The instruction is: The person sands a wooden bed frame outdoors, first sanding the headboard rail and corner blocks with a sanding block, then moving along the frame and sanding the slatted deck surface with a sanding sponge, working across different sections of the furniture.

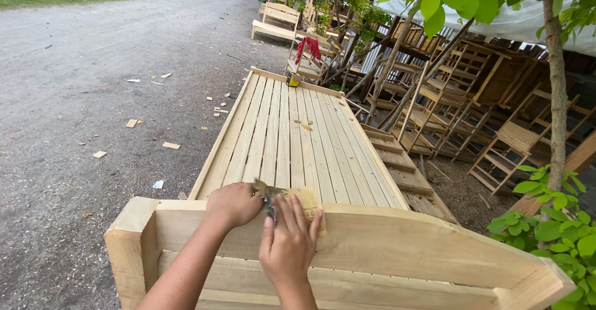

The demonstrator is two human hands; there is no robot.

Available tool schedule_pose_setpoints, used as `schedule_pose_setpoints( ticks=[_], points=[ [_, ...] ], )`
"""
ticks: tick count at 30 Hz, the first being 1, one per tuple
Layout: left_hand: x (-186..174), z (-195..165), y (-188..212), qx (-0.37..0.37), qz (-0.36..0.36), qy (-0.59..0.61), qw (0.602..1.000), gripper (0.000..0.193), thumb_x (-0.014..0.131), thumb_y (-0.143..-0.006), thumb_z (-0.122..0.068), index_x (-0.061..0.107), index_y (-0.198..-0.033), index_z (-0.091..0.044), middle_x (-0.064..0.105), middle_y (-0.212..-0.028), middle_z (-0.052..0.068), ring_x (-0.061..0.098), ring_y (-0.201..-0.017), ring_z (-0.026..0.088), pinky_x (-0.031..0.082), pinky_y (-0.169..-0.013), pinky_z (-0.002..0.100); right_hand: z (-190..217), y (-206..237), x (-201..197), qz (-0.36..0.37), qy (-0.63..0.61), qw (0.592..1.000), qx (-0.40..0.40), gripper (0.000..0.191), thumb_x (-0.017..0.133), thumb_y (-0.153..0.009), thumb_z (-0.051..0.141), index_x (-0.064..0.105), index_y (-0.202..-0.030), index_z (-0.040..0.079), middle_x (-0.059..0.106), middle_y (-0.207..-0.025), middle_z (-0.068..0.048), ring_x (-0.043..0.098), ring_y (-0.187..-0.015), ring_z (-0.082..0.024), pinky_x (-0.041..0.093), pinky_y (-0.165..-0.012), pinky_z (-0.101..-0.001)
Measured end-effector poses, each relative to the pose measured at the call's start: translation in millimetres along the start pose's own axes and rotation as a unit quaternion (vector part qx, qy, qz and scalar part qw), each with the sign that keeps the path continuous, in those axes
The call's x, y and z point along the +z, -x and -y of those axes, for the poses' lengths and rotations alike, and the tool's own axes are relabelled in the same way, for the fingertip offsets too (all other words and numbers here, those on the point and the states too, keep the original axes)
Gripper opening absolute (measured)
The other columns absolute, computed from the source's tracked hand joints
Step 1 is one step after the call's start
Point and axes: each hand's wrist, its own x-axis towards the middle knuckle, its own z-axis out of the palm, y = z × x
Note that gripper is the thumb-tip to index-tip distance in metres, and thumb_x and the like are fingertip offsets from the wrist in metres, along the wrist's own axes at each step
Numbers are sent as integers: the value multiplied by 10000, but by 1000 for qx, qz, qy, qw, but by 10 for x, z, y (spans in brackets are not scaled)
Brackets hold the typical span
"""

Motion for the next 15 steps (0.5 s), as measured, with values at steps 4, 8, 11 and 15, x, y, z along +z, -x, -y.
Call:
schedule_pose_setpoints(
  ticks=[4, 8, 11, 15],
  points=[
    [9, -7, -8, 1, -6, 11, 1000, 438, 445, -871, -359, 764, -1137, -219, 740, -1183, 82, 680, -1134, 277, 520, -993, 441, -580, 47, -358, -50, 57, 997, 31, 431, 496, -1003, 312, 714, -1273, 56, 666, -1318, -127, 542, -1346, -296, 101, -1198, -686],
    [35, -12, -34, 1, 2, 10, 1000, 435, 448, -877, -368, 763, -1131, -210, 742, -1172, 93, 683, -1126, 284, 523, -987, 443, -1755, 58, -987, -139, 156, 955, 210, 359, 498, -1053, 283, 733, -1234, 81, 628, -1427, -133, 579, -1330, -342, 88, -1256, -660],
    [60, -6, -48, 8, -5, 14, 1000, 435, 446, -873, -365, 773, -1110, -203, 746, -1163, 90, 685, -1122, 285, 526, -987, 445, -1794, 21, -910, -146, 192, 941, 238, 327, 493, -1106, 291, 730, -1177, 78, 630, -1451, -120, 566, -1426, -356, 49, -1311, -673],
    [85, 5, -70, 4, -8, 16, 1000, 429, 449, -875, -369, 773, -1101, -201, 742, -1157, 94, 684, -1120, 287, 523, -992, 451, -719, 45, -340, -113, 105, 981, 116, 380, 454, -1037, 290, 708, -1141, 27, 647, -1323, -189, 558, -1329, -387, 129, -1250, -658]
  ],
)
